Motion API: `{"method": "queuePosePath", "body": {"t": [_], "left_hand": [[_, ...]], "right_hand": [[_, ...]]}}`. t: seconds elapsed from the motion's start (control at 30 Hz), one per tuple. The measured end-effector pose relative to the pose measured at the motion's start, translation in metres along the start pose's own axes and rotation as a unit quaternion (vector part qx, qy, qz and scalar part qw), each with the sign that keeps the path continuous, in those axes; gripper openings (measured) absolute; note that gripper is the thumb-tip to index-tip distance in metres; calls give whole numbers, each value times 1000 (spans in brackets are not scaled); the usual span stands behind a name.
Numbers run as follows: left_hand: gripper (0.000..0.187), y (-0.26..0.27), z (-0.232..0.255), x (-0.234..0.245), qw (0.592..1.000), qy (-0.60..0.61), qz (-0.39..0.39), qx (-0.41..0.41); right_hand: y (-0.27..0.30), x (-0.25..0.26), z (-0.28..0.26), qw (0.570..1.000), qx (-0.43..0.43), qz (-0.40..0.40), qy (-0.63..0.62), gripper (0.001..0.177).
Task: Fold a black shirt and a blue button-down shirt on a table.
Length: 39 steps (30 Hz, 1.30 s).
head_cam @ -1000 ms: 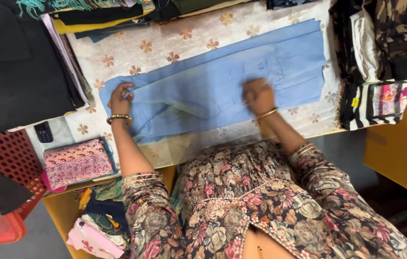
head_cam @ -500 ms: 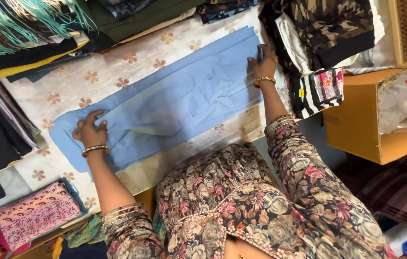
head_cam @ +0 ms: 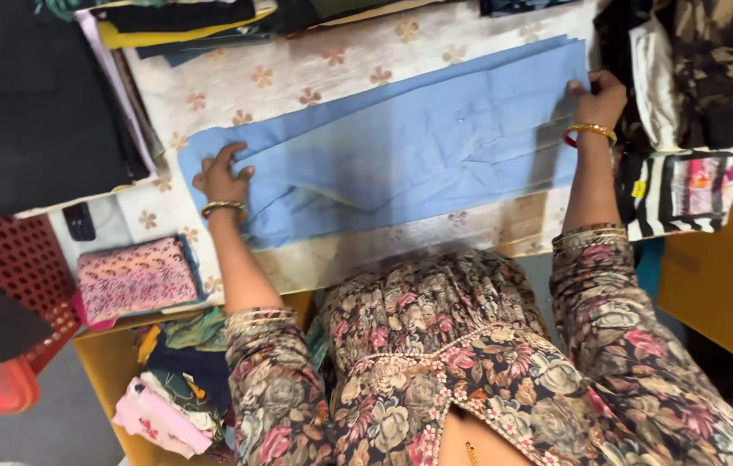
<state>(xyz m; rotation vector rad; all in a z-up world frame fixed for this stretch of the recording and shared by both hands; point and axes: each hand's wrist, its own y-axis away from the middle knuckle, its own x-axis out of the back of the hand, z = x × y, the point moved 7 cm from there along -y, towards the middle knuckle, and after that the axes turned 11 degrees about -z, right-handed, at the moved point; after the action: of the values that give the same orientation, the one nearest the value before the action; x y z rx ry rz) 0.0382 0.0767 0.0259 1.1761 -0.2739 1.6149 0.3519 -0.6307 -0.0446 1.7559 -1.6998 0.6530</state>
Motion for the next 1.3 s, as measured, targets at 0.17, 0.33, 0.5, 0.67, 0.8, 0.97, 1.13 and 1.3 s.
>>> {"method": "queuePosePath", "body": {"t": [0.17,0.33,0.5,0.67,0.8,0.97,1.13,1.3], "left_hand": [[57,1,77,-37,972,-126,176,-89],[62,28,208,-133,969,-164,1,-183],[76,44,155,-124,986,-152,-9,-74],[76,52,66,-109,983,-165,58,55],[68,41,113,-120,984,-152,92,-5],[68,19,152,-143,979,-134,28,-150],[76,20,34,-82,983,-123,119,64],[71,23,43,-66,973,-178,77,122]], "right_hand": [[34,-19,-95,985,35,38,167,43],[128,-135,-228,942,264,-181,101,51],[140,-159,-210,900,271,-261,220,71],[113,-116,-183,920,168,-254,248,70],[130,-166,-212,906,230,-264,239,77],[148,-199,-235,868,306,-339,193,79],[69,-98,-155,932,84,-238,261,87],[64,-75,-169,942,39,-224,248,84]]}}
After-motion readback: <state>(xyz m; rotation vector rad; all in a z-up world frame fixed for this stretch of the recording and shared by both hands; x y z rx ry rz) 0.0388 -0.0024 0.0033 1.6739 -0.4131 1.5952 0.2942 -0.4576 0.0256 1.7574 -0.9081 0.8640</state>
